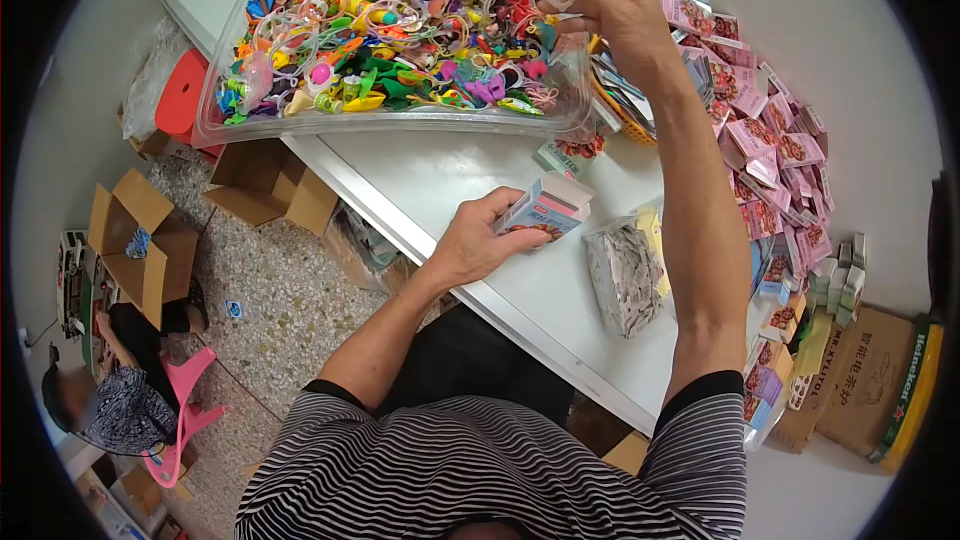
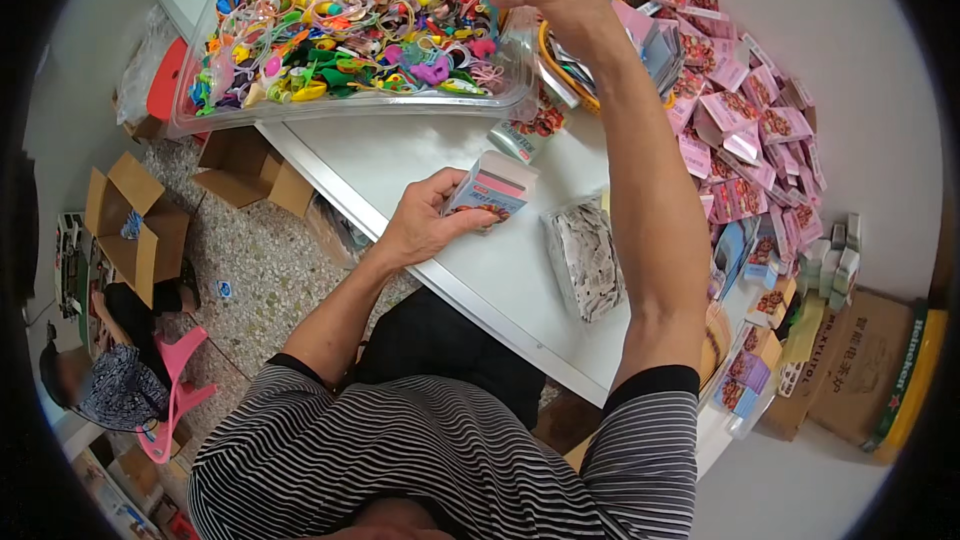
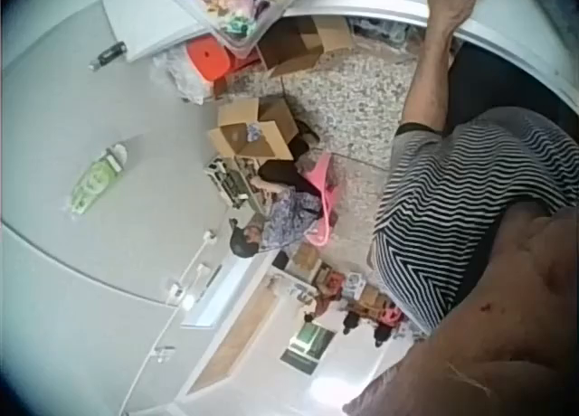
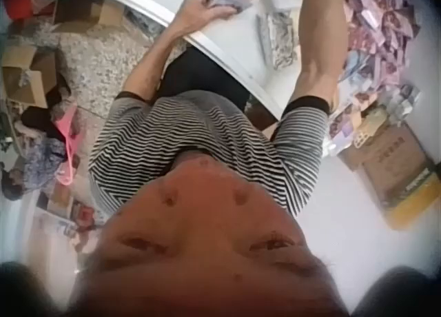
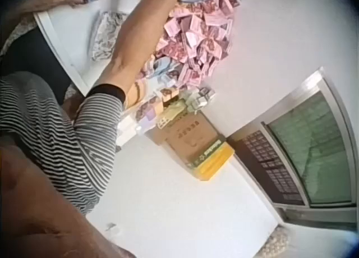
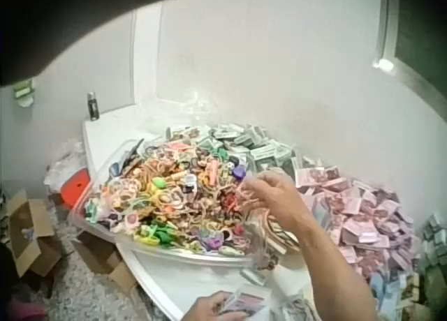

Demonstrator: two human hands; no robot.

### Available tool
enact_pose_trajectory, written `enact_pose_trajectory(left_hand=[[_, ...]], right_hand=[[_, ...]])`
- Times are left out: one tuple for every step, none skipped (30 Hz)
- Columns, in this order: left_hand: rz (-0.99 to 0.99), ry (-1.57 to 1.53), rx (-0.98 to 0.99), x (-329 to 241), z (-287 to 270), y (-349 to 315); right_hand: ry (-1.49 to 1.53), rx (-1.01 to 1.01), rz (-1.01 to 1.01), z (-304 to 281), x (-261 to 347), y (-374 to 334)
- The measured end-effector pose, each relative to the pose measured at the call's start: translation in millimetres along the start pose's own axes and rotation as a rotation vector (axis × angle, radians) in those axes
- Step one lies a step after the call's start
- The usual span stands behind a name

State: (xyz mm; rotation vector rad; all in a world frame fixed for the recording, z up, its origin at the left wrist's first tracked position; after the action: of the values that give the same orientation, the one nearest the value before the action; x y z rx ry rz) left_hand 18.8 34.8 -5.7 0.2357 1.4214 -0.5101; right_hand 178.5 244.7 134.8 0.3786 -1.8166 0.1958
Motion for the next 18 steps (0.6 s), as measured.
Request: enact_pose_trajectory(left_hand=[[-0.003,0.029,-0.006,-0.2,3.2,-1.7],[-0.006,0.058,-0.013,-0.7,6.0,-3.6],[-0.005,0.059,-0.017,-1.8,6.7,-5.8],[0.000,0.051,-0.020,-2.9,6.8,-8.1],[0.004,0.042,-0.024,-4.0,6.2,-10.8],[0.007,0.042,-0.026,-4.3,5.3,-13.0],[0.009,0.038,-0.032,-3.9,3.6,-15.3],[0.011,0.035,-0.038,-4.2,1.6,-18.0],[0.017,0.033,-0.030,-5.9,2.5,-19.0],[0.028,0.039,-0.016,-9.5,6.3,-17.9],[0.034,0.046,-0.013,-10.9,6.9,-17.9],[0.025,0.049,-0.034,-8.4,-0.8,-22.9],[0.022,0.057,-0.061,-5.7,-10.7,-29.4],[0.028,0.061,-0.070,-5.4,-15.5,-33.3],[0.030,0.060,-0.072,-6.2,-17.1,-35.6],[0.043,0.046,-0.071,-7.3,-16.8,-36.4],[0.055,0.032,-0.070,-8.2,-16.7,-36.9],[0.056,0.032,-0.068,-8.1,-16.3,-36.5]], right_hand=[[0.199,-0.035,-0.016,-2.3,-1.2,-3.8],[0.397,-0.069,-0.033,-5.6,-1.9,-7.5],[0.398,-0.066,-0.034,-4.6,0.2,-10.2],[0.527,-0.099,-0.019,-4.4,1.1,-12.6],[0.656,-0.132,-0.003,-3.7,1.9,-14.5],[0.654,-0.129,-0.004,-4.3,2.4,-15.4],[0.772,-0.104,-0.022,-4.0,3.7,-15.1],[0.888,-0.079,-0.040,-4.0,5.6,-14.1],[0.881,-0.085,-0.044,-17.4,-1.9,-7.2],[0.651,-0.090,0.039,-40.0,-15.3,2.6],[0.429,-0.086,0.126,-50.2,-24.4,8.1],[0.442,-0.067,0.129,-25.8,-19.4,11.3],[-0.099,-0.056,-0.013,16.0,3.0,10.6],[-0.652,-0.061,-0.164,51.1,25.4,1.9],[-0.955,-0.075,-0.148,71.8,32.9,-6.8],[-0.957,-0.077,-0.148,79.8,33.9,-6.7],[-1.174,-0.006,-0.191,90.7,33.3,-7.0],[-1.391,0.068,-0.232,99.0,28.5,-6.8]])
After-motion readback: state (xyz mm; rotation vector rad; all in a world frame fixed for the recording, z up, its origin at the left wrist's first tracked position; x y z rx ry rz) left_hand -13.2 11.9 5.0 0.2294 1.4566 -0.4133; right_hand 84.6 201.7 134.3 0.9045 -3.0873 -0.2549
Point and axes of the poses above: each hand's wrist, its own y-axis towards the middle knuckle, its own z-axis out of the palm, x = y × z, the point moved 4 cm from there along y, towards the middle knuckle, and after that the axes turned 4 degrees about y, right-handed, at the moved point
